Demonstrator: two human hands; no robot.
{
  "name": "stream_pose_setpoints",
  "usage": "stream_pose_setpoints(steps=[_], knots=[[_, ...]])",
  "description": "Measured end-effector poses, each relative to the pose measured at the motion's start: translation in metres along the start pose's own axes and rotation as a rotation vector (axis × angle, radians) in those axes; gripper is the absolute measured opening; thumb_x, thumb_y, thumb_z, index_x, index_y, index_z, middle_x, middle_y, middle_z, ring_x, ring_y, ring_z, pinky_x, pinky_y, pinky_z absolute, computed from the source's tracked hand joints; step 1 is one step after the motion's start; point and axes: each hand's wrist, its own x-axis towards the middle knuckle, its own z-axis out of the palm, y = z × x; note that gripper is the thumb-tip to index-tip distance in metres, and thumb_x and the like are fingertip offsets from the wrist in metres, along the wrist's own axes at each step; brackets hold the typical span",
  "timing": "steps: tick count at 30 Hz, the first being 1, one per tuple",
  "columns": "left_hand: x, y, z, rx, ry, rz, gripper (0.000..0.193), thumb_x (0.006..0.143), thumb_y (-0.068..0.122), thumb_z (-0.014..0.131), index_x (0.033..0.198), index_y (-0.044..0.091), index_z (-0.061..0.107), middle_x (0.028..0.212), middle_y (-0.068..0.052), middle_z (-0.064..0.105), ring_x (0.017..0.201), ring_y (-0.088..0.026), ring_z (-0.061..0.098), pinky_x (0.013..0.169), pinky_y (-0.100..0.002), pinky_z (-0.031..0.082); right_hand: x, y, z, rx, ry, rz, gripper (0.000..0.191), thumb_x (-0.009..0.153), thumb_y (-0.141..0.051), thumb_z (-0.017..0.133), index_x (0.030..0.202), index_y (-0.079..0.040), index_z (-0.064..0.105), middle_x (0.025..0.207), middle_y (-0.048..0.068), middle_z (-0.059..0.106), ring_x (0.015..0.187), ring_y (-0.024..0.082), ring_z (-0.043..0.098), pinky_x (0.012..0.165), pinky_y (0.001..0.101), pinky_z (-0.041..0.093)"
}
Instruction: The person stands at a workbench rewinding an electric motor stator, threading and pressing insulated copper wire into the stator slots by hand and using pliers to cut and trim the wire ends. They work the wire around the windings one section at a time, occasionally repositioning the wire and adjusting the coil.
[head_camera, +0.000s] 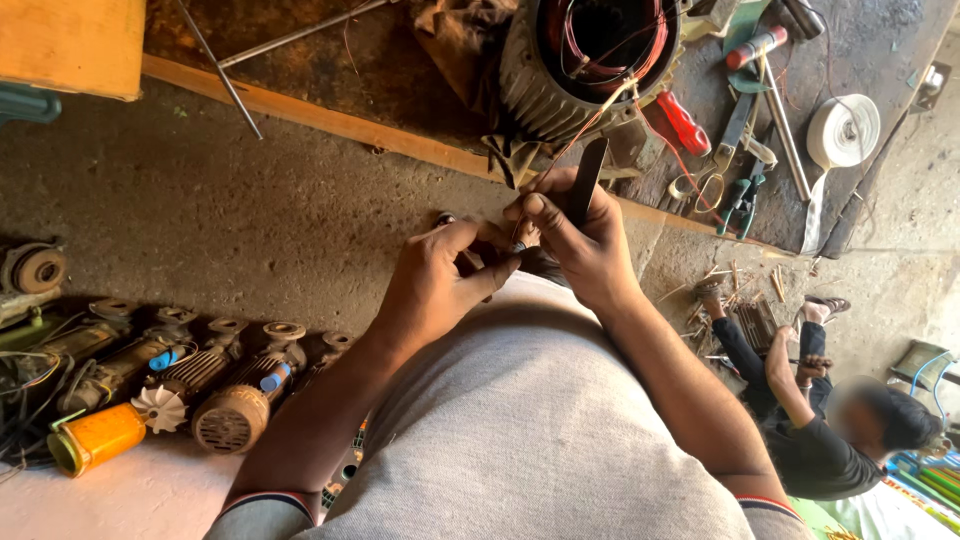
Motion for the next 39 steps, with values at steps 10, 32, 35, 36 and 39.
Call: stream_pose_setpoints(steps=[10,32,35,36,39], knots=[[0.008,-0.004,-0.006,-0.048,-0.082,-0.089,0.024,0.085,0.016,0.082,0.101,0.007,0.066,0.091,-0.004,0.075,0.085,-0.017,0.074,0.076,-0.033,0.059,0.007,0.008,-0.004,0.026,-0.035,-0.043,0.017,0.105,-0.016,0.067,0.119,-0.007,0.062,0.105,0.005,0.074,0.101,0.01,0.071,0.086,0.0272,0.06],[0.041,-0.051,-0.045,0.677,0.475,0.345,0.003,0.106,0.013,0.071,0.105,0.012,0.069,0.09,-0.002,0.061,0.066,-0.01,0.057,0.048,-0.023,0.046,-0.013,0.018,-0.032,-0.293,-0.073,-0.052,0.017,0.101,-0.01,0.067,0.117,-0.004,0.066,0.099,0.003,0.07,0.091,0.009,0.067,0.081,0.0254,0.055],[0.094,-0.032,-0.07,0.842,0.547,0.399,0.014,0.107,0.012,0.08,0.098,0.015,0.069,0.09,-0.002,0.059,0.078,-0.017,0.059,0.066,-0.036,0.05,-0.018,0.015,-0.031,-0.787,-0.087,-0.19,0.015,0.097,-0.011,0.07,0.111,-0.006,0.068,0.089,0.006,0.071,0.08,0.012,0.069,0.073,0.0288,0.055],[0.111,-0.022,-0.073,0.905,0.629,0.495,0.017,0.1,0.019,0.082,0.095,0.015,0.067,0.093,-0.001,0.06,0.084,-0.019,0.059,0.072,-0.039,0.049,-0.02,0.015,-0.03,-0.807,-0.063,-0.157,0.015,0.095,-0.012,0.071,0.11,-0.007,0.069,0.086,0.006,0.071,0.076,0.013,0.069,0.069,0.0297,0.054],[0.14,0.01,-0.055,1.033,0.762,0.666,0.026,0.087,0.03,0.085,0.091,0.016,0.063,0.101,0.001,0.061,0.103,-0.023,0.057,0.09,-0.046,0.046,-0.024,0.018,-0.028,-0.828,-0.027,-0.135,0.016,0.094,-0.013,0.072,0.108,-0.007,0.071,0.081,0.007,0.07,0.07,0.015,0.068,0.064,0.031,0.053]])
